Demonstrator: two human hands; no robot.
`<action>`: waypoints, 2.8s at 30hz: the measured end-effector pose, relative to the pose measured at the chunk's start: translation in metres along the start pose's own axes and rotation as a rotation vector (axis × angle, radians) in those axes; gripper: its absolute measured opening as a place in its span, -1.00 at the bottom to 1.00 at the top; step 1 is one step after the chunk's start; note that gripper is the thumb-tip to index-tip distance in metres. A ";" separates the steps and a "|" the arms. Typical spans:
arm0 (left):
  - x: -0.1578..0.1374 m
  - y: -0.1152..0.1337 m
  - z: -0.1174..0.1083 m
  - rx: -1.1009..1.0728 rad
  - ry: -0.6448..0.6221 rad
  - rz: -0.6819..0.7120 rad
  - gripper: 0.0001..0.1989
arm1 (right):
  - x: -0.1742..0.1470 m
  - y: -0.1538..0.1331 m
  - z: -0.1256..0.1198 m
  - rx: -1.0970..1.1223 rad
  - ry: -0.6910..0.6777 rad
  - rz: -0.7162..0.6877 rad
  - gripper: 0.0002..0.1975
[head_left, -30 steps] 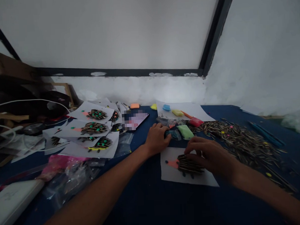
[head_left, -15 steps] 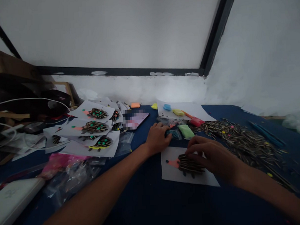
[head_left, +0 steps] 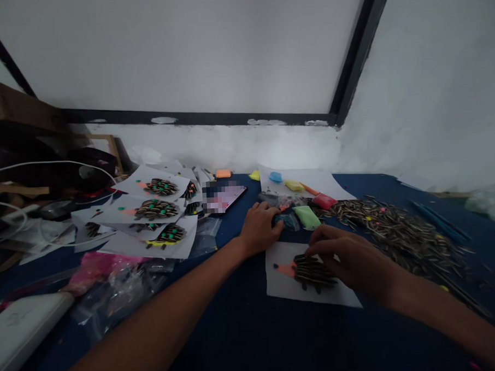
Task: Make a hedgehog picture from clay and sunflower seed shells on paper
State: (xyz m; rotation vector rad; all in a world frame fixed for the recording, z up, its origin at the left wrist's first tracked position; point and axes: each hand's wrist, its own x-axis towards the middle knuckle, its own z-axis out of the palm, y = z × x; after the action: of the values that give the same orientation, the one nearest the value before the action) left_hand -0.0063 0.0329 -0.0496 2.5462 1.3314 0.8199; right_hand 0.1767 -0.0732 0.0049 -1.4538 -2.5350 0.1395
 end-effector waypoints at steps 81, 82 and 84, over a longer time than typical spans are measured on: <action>0.003 0.037 -0.020 -1.260 -0.143 -0.148 -0.74 | 0.009 0.030 -0.002 0.529 0.261 0.334 -0.70; 0.002 0.039 -0.022 -1.260 -0.181 -0.170 -0.68 | 0.009 0.030 -0.001 0.533 0.269 0.328 -0.71; 0.001 0.042 -0.025 -1.259 -0.247 -0.220 -0.67 | 0.009 0.030 0.001 0.525 0.290 0.316 -0.73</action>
State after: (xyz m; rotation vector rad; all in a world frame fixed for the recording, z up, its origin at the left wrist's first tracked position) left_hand 0.0101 0.0058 -0.0124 1.4087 0.6194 0.8504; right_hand 0.1970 -0.0499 0.0001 -1.5024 -1.8398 0.5536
